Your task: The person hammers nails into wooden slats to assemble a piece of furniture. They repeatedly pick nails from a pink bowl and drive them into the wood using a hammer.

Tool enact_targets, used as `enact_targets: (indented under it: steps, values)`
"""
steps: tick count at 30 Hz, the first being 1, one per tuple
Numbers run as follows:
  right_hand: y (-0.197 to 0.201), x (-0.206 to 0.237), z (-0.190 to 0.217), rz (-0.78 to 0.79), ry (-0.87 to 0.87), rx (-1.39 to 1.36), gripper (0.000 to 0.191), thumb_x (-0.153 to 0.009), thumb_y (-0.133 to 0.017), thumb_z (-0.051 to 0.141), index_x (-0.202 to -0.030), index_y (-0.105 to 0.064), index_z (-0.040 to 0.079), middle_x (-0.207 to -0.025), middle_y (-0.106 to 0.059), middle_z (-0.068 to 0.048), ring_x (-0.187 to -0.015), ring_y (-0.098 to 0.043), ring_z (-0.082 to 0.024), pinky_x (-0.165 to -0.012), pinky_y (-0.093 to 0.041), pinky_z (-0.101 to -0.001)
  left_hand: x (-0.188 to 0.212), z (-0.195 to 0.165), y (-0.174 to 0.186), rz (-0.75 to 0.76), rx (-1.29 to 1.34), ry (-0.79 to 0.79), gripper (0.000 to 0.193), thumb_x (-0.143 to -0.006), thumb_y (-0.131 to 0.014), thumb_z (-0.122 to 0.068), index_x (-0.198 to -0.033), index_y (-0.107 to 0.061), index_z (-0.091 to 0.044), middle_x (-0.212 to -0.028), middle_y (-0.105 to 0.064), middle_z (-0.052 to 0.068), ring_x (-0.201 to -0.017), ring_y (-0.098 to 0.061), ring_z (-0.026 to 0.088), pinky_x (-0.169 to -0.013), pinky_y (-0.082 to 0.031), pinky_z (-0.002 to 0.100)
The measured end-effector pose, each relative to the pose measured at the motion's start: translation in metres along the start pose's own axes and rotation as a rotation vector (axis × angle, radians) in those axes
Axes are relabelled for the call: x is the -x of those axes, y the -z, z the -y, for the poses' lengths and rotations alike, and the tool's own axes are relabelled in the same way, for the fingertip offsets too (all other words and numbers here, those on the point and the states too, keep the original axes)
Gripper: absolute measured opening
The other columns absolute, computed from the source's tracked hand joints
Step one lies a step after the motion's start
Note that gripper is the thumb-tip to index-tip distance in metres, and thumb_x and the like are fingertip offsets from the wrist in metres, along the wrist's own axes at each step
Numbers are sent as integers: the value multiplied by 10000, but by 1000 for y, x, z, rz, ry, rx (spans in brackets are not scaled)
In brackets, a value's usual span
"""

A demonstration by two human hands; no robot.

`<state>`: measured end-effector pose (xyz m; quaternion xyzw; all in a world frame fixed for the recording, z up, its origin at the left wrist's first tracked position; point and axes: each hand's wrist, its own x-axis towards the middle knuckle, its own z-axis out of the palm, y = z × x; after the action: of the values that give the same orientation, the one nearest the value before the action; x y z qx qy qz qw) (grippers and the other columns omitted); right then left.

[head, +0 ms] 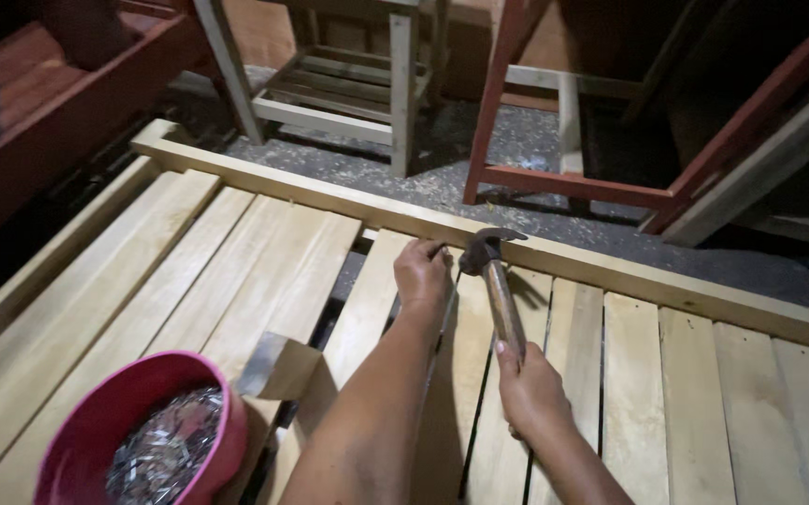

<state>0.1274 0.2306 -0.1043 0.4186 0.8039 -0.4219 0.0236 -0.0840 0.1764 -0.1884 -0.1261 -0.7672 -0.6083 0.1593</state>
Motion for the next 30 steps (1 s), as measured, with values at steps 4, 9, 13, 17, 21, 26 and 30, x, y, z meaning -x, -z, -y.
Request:
enact_targets:
  steps: [4,9,13,17,21,26,30]
  values:
    - [-2,-1,-4,4,6,24,472,-1002,-472,503,-1131,-586,63,-694,-687,-181,-476,-668,-322,-504,-553,-466,-4,-9,1,57,-157,90,152,-804,-751,-109,-933,-787,-37,-937,-700,162,-923,-683,345,-867,-533,411]
    - [-6,-6,-10,-34,40,25,475,-993,-490,499,-1099,-580,46,-703,-683,-183,-478,-673,-337,-491,-553,-472,-6,-9,0,55,-160,32,154,-808,-728,-106,-940,-787,-55,-980,-710,152,-945,-683,342,-871,-534,412]
    - [-8,-8,-13,-50,79,-2,489,-987,-503,507,-1069,-590,32,-672,-672,-191,-464,-666,-333,-477,-543,-470,-5,-3,-4,39,-253,-60,120,-832,-713,-110,-915,-778,-55,-1019,-693,161,-1001,-658,369,-905,-525,438]
    - [-7,-8,-11,-18,35,-19,476,-980,-506,504,-1084,-593,47,-620,-648,-185,-445,-643,-319,-469,-534,-464,-7,-3,-6,-67,-316,-181,140,-765,-738,-132,-884,-763,-63,-1069,-657,204,-1007,-625,418,-879,-509,470]
    - [-4,-5,-7,-2,34,-39,466,-992,-502,481,-1093,-590,34,-598,-630,-175,-429,-622,-304,-451,-523,-460,-7,-9,-1,73,-293,-41,113,-818,-716,-131,-895,-736,-50,-1034,-662,158,-1008,-627,394,-886,-518,468]
    - [-3,-7,-7,38,-16,21,448,-1004,-476,495,-1107,-574,71,-643,-640,-139,-480,-648,-293,-514,-556,-465,-6,-15,5,86,-284,-38,115,-827,-706,-134,-904,-752,-61,-1024,-662,147,-1013,-631,376,-889,-522,458]
    - [-1,-15,-9,-57,189,85,470,-1006,-490,506,-1094,-616,62,-702,-706,-220,-649,-717,-385,-662,-558,-504,-6,-14,4,105,-324,-27,130,-824,-726,-156,-909,-768,-67,-1029,-657,141,-1022,-628,366,-891,-515,460]
